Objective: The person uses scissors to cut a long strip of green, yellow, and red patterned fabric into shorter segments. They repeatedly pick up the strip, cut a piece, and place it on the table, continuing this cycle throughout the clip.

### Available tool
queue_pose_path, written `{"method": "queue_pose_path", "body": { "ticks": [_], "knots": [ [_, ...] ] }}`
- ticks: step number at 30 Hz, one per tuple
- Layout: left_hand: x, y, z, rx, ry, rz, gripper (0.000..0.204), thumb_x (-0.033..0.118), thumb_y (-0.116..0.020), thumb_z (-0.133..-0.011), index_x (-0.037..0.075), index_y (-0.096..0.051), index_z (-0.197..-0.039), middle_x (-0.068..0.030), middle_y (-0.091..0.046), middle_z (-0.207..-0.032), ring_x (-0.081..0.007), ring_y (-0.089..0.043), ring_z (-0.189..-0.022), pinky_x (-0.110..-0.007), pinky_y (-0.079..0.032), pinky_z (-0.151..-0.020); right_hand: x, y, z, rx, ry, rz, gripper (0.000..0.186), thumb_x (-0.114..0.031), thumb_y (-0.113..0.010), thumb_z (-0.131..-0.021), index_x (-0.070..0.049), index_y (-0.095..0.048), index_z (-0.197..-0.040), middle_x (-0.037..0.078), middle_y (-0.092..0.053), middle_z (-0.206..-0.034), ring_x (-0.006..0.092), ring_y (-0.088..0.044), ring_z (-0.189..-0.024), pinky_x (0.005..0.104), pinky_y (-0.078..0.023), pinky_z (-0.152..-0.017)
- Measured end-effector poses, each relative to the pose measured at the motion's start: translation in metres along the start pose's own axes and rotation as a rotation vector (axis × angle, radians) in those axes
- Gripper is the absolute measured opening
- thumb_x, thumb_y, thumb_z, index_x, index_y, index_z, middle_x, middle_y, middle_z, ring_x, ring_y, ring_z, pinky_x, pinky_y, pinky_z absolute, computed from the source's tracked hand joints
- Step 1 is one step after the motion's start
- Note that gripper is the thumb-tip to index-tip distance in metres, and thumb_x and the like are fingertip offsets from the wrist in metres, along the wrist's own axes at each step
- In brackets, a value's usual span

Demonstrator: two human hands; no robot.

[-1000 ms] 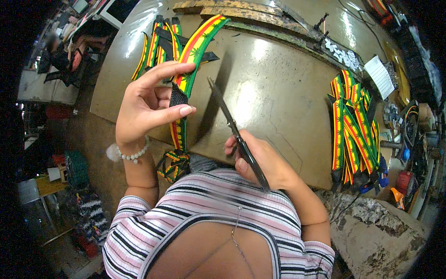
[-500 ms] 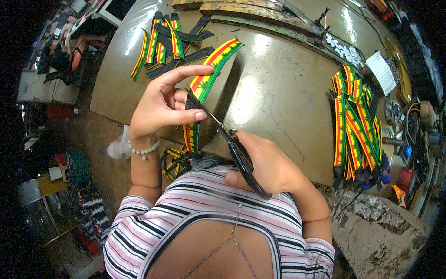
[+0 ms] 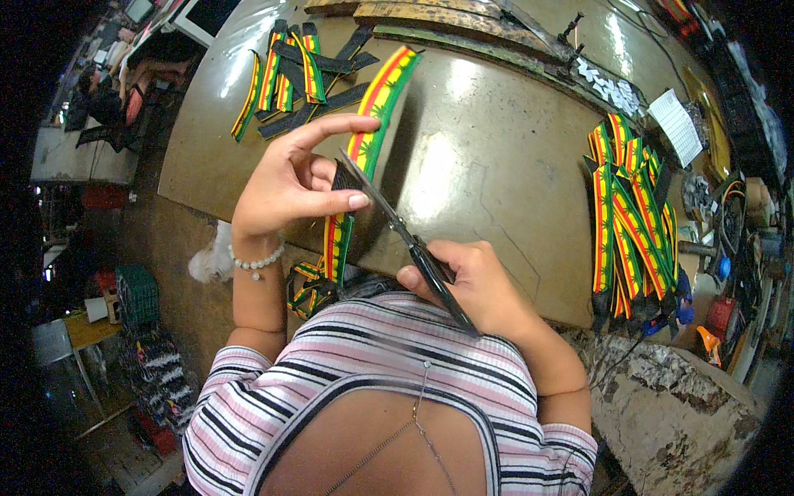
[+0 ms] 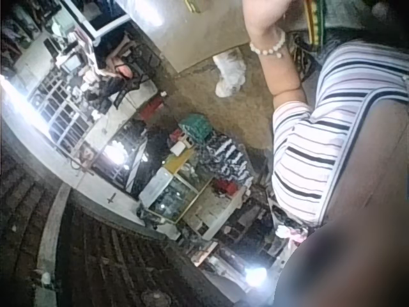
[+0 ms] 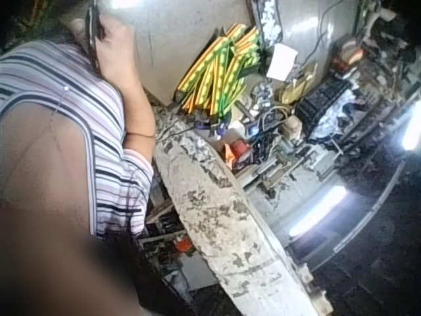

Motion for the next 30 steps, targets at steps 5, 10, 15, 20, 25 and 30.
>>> {"method": "queue_pose_path", "body": {
  "ticks": [5,10,15,20,25,30],
  "knots": [
    [0.01,0.02,-0.011,0.231,-0.186,-0.056,0.068,-0.002,-0.079,-0.076,0.003,-0.048,-0.136,0.0007,-0.065,-0.09,0.0,-0.057,-0.065,-0.015,-0.043,-0.053,0.011,-0.007,-0.008,0.013,0.234,-0.181,0.033,-0.023,-0.08,-0.079,-0.002,-0.059,-0.093,0.006,-0.063,-0.08,0.0115,-0.06,-0.067,0.0281,-0.049,-0.059],
    [0.035,-0.031,-0.022,0.349,-0.491,-0.41,0.077,-0.006,-0.079,-0.071,0.004,-0.043,-0.138,-0.0152,-0.041,-0.145,-0.0062,-0.062,-0.076,-0.019,-0.053,-0.06,0.011,-0.036,-0.037,0.116,0.139,-0.668,0.046,-0.01,-0.083,-0.072,-0.003,-0.054,-0.106,0.009,-0.064,-0.102,0.0131,-0.065,-0.086,0.0284,-0.054,-0.069],
    [0.031,-0.059,-0.018,0.299,-0.722,-0.275,0.044,-0.005,-0.074,-0.077,0.004,-0.052,-0.114,-0.0172,-0.048,-0.135,-0.0177,-0.068,-0.087,-0.026,-0.058,-0.07,-0.002,-0.004,-0.041,0.499,0.313,-0.591,0.032,-0.013,-0.072,-0.086,-0.003,-0.049,-0.106,0.005,-0.061,-0.084,0.0146,-0.063,-0.066,0.0261,-0.052,-0.057],
    [0.025,-0.035,-0.017,-0.093,-0.473,-0.553,0.007,0.002,-0.067,-0.085,0.001,-0.068,-0.092,-0.0101,-0.065,-0.083,-0.0173,-0.066,-0.072,-0.029,-0.053,-0.067,-0.003,0.04,-0.041,0.509,0.431,-0.786,0.036,-0.034,-0.057,-0.097,-0.002,-0.047,-0.112,0.014,-0.061,-0.091,0.0197,-0.064,-0.069,0.0248,-0.051,-0.057],
    [0.06,-0.01,-0.02,0.017,-0.391,-0.255,0.048,0.001,-0.07,-0.084,-0.001,-0.057,-0.131,-0.0086,-0.05,-0.134,-0.0123,-0.061,-0.101,-0.024,-0.052,-0.082,0.011,0.015,-0.032,-0.019,0.34,-0.672,0.063,-0.055,-0.057,-0.089,-0.003,-0.05,-0.123,0.011,-0.058,-0.108,0.0196,-0.057,-0.093,0.0304,-0.05,-0.077],
    [0.061,-0.003,-0.015,-0.092,-0.357,-0.258,0.061,-0.001,-0.074,-0.076,0.006,-0.056,-0.134,-0.0072,-0.05,-0.131,-0.001,-0.058,-0.08,-0.014,-0.051,-0.061,0.015,0.009,-0.016,-0.194,0.249,-0.171,0.054,-0.033,-0.07,-0.079,-0.003,-0.05,-0.119,0.011,-0.056,-0.1,0.0217,-0.056,-0.087,0.0326,-0.047,-0.077]
  ]
}}
Point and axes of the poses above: each hand's wrist, its own z-axis away from the middle knuckle, its own y-axis out of the back of the hand, x = y × z, the point moved 2 cm from there along -z, towards the middle knuckle
